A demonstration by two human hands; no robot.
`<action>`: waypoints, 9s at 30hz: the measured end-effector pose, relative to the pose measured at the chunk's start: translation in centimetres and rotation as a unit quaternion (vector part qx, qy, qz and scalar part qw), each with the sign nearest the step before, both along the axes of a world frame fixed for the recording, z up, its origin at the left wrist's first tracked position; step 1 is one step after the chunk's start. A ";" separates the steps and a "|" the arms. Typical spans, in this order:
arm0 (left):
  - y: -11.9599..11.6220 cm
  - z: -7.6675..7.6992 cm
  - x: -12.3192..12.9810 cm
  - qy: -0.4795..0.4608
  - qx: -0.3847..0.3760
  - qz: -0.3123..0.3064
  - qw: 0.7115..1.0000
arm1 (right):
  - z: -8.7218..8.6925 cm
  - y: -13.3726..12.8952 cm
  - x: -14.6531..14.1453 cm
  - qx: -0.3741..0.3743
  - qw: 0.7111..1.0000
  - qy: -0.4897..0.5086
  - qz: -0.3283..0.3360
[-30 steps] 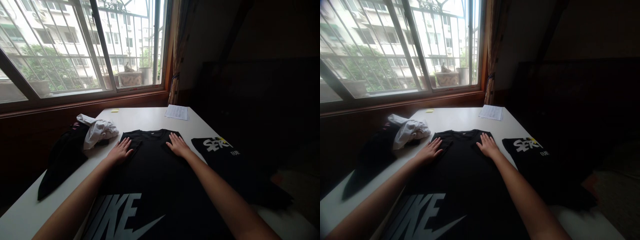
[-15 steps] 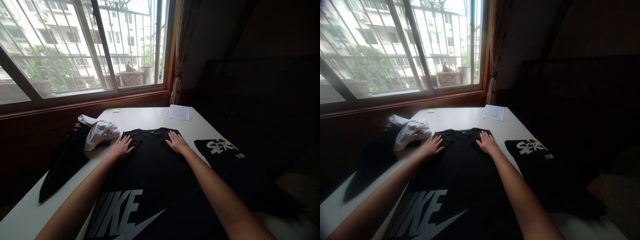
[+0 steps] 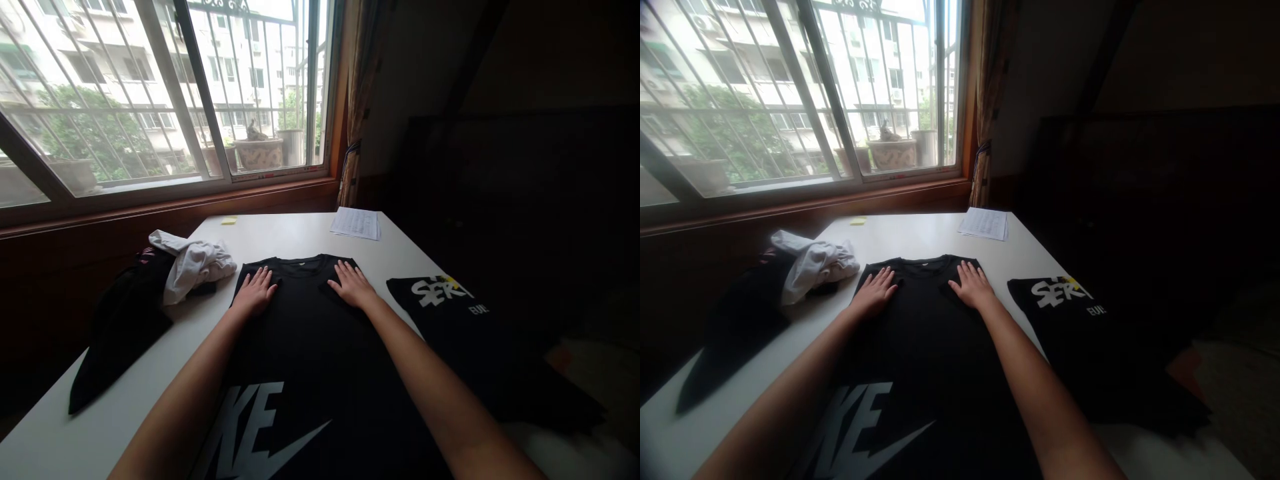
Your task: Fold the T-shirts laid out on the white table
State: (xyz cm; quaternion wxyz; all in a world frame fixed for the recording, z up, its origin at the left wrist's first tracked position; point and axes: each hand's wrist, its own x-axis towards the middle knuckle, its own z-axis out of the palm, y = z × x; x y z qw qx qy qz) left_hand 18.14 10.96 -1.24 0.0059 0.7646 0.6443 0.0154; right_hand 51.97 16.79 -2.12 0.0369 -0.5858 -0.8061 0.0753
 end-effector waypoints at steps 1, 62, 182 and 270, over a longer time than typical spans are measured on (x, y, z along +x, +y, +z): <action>0.0 0.0 0.0 0.000 -0.003 0.001 1.000 | 0.0 0.0 0.0 0.000 1.000 -0.002 0.000; -21.0 0.1 -7.1 0.041 -0.028 0.285 0.957 | 2.0 -3.2 -14.5 -0.013 0.951 0.040 0.307; -7.9 1.6 -1.9 0.044 0.011 0.123 0.991 | 2.6 -1.9 12.4 0.199 0.974 -0.019 -0.103; -3.7 -0.6 -5.2 -0.008 0.037 0.161 0.986 | -1.0 -0.2 5.8 0.114 0.990 0.068 -0.050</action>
